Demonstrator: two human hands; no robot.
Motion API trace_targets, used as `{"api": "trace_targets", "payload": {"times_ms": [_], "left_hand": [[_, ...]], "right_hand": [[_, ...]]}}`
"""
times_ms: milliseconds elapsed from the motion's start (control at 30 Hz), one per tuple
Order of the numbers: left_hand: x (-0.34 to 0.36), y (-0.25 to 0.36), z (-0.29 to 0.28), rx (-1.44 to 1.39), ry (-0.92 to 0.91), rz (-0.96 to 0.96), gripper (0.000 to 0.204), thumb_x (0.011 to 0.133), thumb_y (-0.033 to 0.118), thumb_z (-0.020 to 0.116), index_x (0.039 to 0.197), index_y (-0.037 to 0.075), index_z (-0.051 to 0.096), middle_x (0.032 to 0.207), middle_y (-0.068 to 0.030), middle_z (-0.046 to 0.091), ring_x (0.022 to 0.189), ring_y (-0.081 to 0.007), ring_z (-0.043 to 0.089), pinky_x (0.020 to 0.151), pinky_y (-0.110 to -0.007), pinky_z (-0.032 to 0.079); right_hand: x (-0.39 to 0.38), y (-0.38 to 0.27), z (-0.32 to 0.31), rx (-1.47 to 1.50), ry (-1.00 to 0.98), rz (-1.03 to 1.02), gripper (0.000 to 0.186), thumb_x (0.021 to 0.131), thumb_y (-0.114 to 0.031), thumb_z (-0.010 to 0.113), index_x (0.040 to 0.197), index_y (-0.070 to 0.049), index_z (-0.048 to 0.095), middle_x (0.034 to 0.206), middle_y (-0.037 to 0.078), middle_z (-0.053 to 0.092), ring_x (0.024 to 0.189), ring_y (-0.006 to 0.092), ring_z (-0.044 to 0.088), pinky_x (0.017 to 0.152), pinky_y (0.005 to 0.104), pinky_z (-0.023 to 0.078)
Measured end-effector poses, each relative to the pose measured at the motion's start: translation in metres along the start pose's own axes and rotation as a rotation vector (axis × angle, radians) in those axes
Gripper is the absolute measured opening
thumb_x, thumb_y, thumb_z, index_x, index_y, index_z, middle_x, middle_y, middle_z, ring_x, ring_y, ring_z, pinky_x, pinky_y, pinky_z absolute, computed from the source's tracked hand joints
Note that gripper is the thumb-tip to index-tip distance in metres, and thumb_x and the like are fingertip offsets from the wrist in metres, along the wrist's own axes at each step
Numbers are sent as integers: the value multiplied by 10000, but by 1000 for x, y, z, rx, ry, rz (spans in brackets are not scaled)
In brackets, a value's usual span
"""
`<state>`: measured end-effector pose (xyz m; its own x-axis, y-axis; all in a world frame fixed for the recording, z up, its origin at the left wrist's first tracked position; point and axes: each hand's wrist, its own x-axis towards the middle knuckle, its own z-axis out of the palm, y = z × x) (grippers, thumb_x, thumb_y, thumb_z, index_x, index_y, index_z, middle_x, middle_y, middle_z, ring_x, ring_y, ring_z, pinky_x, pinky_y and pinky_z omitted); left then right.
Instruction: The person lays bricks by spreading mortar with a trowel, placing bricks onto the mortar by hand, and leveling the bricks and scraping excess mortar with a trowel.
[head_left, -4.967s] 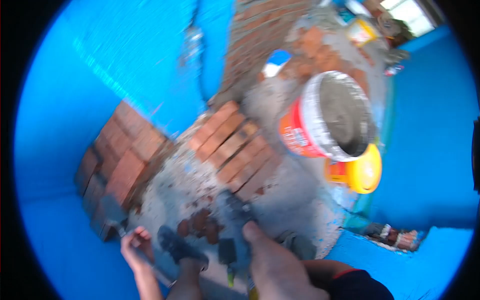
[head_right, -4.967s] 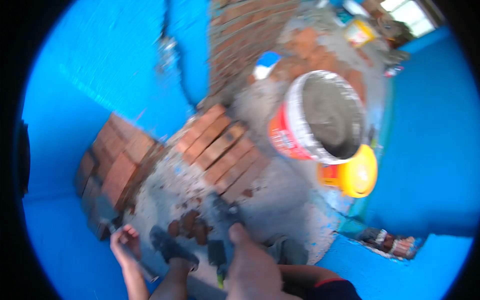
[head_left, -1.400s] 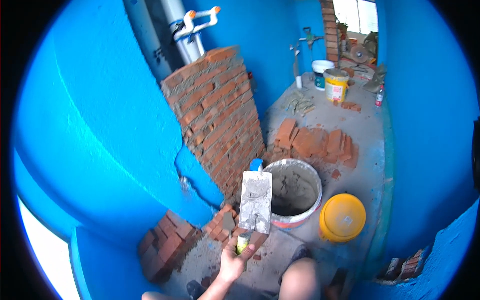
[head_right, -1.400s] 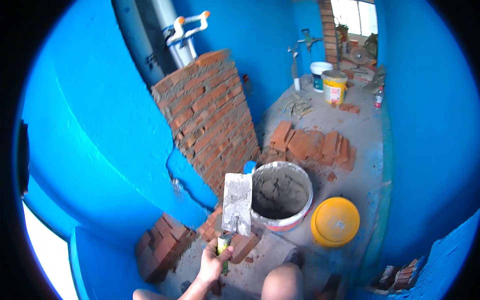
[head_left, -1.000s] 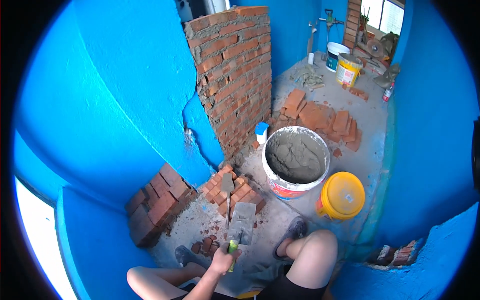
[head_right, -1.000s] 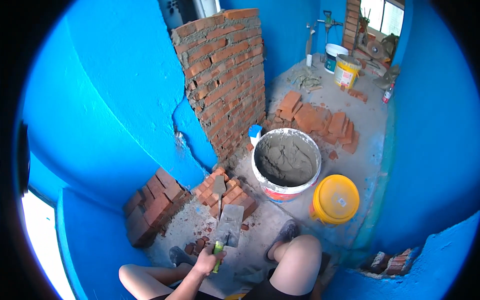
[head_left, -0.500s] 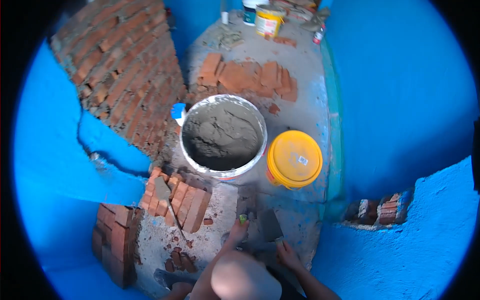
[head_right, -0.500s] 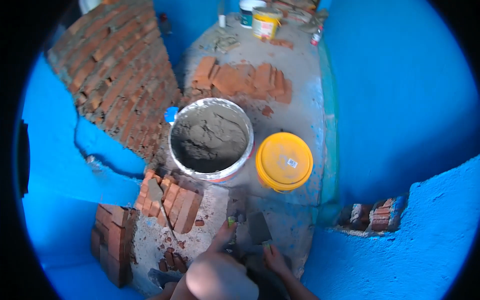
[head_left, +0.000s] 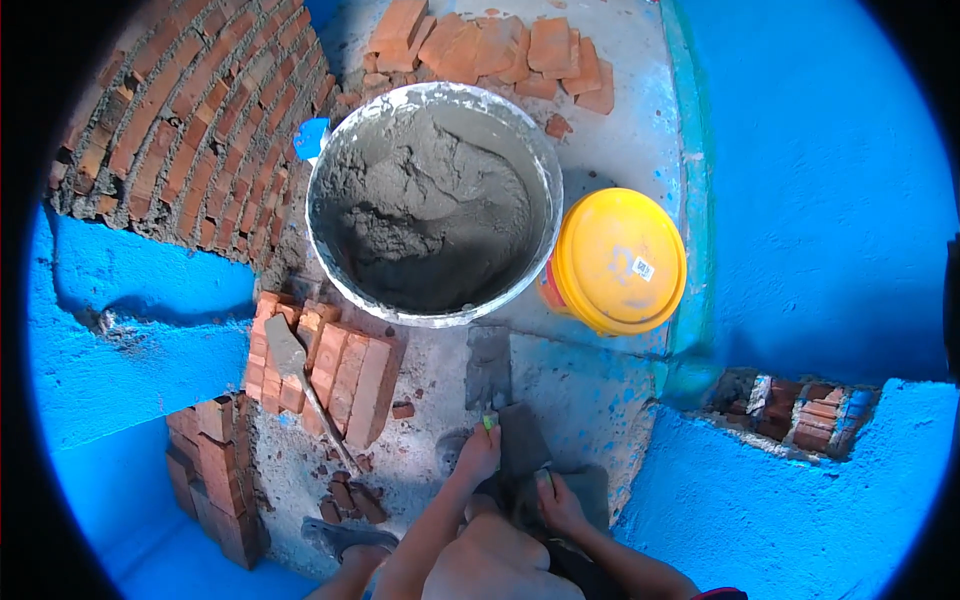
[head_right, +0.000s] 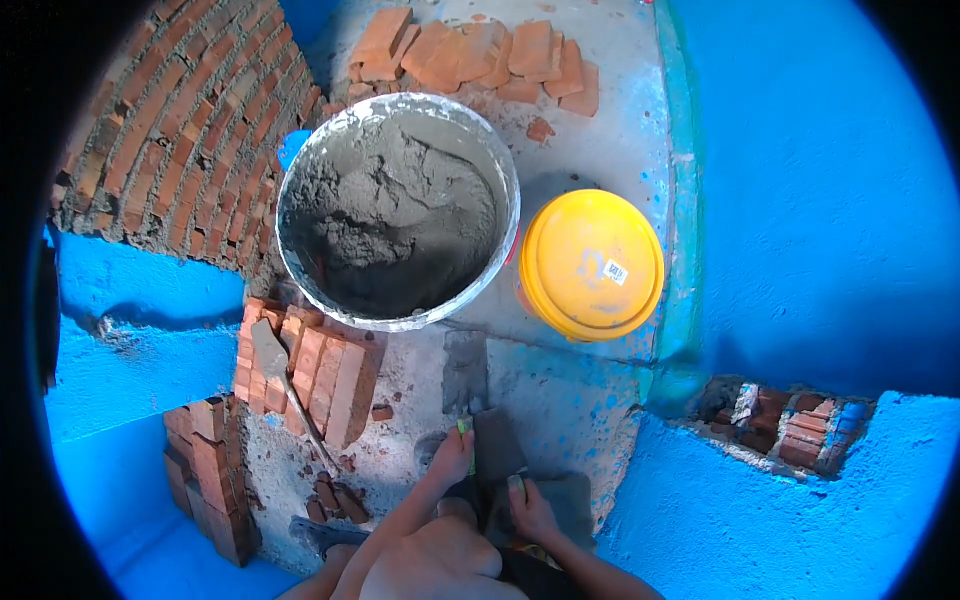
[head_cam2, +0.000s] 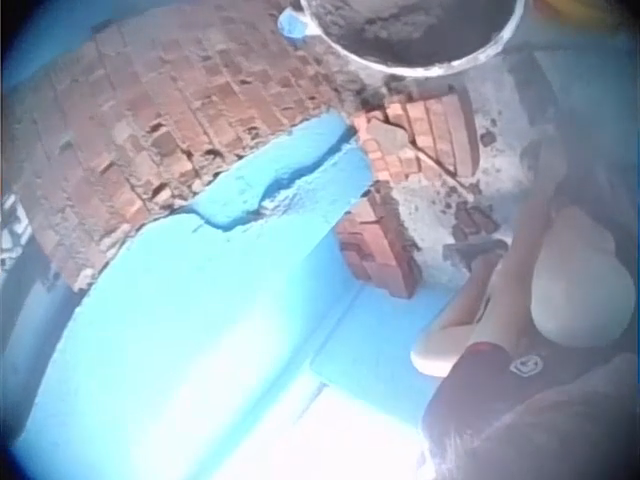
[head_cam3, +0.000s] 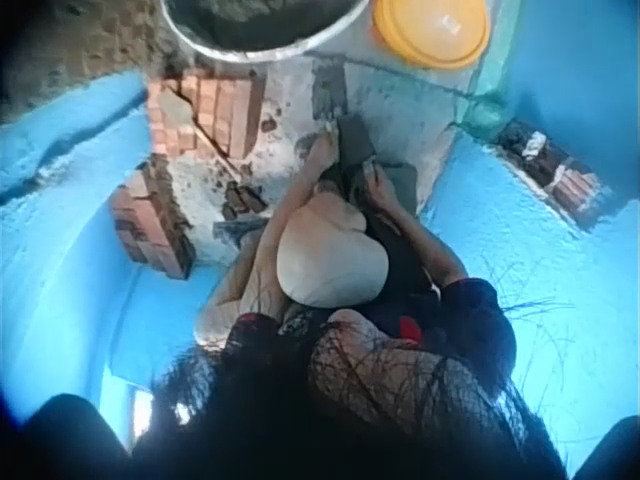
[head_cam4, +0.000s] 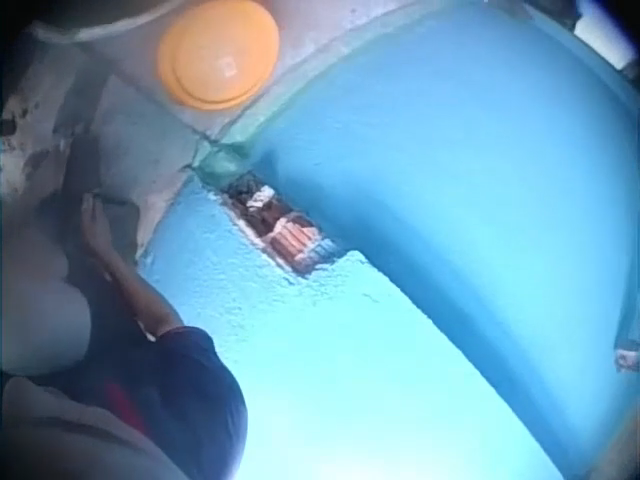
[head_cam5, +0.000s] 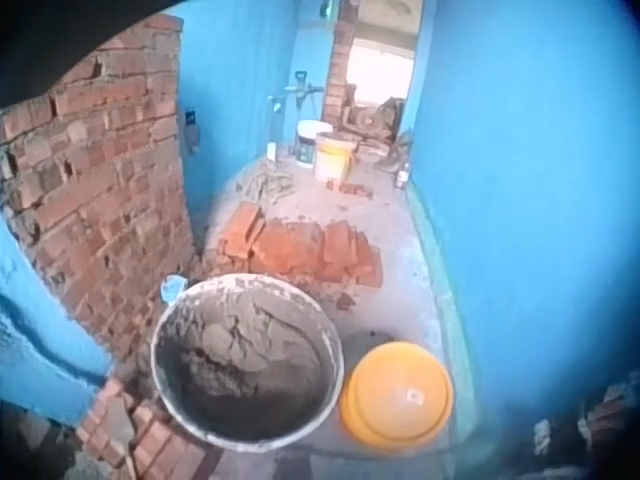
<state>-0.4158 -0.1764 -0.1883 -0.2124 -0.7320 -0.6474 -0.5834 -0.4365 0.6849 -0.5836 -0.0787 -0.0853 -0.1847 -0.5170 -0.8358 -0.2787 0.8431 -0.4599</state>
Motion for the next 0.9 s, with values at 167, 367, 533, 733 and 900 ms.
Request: {"api": "trace_targets", "payload": {"times_ms": [167, 367, 533, 733, 900], "left_hand": [[6, 15, 6, -37, -1, -18, 458, 1006, 389, 356, 1073, -62, 407, 858, -351, 611, 834, -511, 599, 732, -560, 483], [14, 25, -7, -65, 3, -102, 464, 1001, 396, 363, 1100, -55, 400, 878, -359, 607, 864, -515, 597, 747, -565, 474], [18, 24, 0, -29, -1, -117, 480, 1000, 398, 367, 1123, -65, 400, 905, -361, 609, 895, -514, 593, 771, -558, 473], [14, 21, -5, -93, -54, -182, 496, 998, 400, 376, 1147, -74, 379, 955, -374, 599, 935, -522, 581, 802, -539, 471], [17, 12, -1, -140, -37, -162, 451, 976, 352, 440, 1177, -47, 377, 970, -371, 595, 957, -495, 591, 815, -520, 475]], "right_hand": [[18, -6, -4, -114, 86, -21, 434, 984, -426, 463, 1216, -64, 526, 837, 155, 637, 753, 290, 632, 676, 382, 491], [21, -17, 2, -184, 75, -60, 523, 990, -426, 430, 1299, -8, 481, 1127, 287, 602, 1059, 426, 584, 882, 443, 458], [61, -6, 9, -292, 162, -140, 502, 985, -429, 443, 1284, -28, 497, 1093, 260, 621, 1025, 393, 610, 856, 439, 473], [77, -28, 6, -166, 81, -270, 478, 981, -463, 448, 1185, -38, 526, 955, 215, 639, 910, 378, 633, 796, 443, 487], [87, -32, 10, -248, 133, -220, 424, 983, -451, 458, 1187, -83, 510, 828, 158, 621, 752, 321, 627, 662, 417, 495]]}}
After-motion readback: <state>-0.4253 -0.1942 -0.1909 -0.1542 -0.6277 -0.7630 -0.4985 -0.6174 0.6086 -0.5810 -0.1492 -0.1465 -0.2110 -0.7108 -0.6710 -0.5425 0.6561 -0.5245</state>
